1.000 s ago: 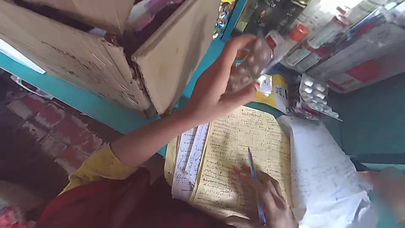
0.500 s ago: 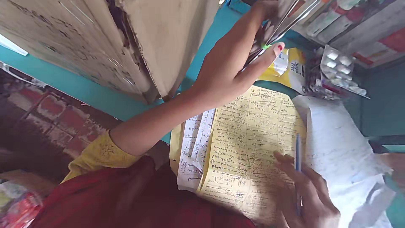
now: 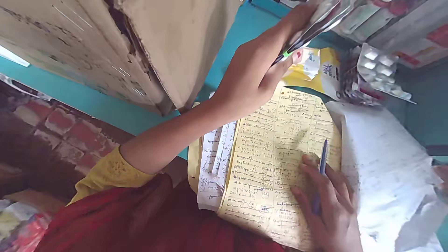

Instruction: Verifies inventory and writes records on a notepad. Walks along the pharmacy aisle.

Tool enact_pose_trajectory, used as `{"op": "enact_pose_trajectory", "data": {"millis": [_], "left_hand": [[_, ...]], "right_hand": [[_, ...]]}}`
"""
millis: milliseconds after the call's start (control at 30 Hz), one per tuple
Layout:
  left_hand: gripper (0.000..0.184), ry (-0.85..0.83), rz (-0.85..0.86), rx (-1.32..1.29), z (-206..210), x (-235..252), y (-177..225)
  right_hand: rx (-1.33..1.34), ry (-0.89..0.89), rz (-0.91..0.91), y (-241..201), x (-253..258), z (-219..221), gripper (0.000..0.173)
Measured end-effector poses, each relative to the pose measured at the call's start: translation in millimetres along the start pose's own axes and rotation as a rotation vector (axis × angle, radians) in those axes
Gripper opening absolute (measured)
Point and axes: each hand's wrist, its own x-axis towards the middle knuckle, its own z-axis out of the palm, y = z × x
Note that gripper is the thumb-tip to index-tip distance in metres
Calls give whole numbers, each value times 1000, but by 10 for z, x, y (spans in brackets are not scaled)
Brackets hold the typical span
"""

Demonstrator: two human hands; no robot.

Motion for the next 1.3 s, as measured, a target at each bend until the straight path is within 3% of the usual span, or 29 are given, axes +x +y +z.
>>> {"op": "enact_pose_trajectory", "data": {"millis": [167,367,600,700,967,1100,1300], "left_hand": [[36,34,24,5,-9,5,-17],[34,126,37,36,0,6,6],[29,130,51,28,-10,12,-26],[30,124,45,20,-18,19,-44],[23,76,21,3,-22,25,-37],[24,57,19,55,-20,13,-46],[31,-162,-113,114,-40,10,-6]], "right_hand": [[-6,40,-8,1,10,12,53],[24,136,-152,-153,-60,-196,28],[171,150,-343,-279,32,-280,51],[174,165,-319,-347,98,-199,42],[375,141,-211,-380,84,-43,39],[398,101,-247,-336,36,-32,37],[471,25,-287,-273,-63,-15,33]]}}
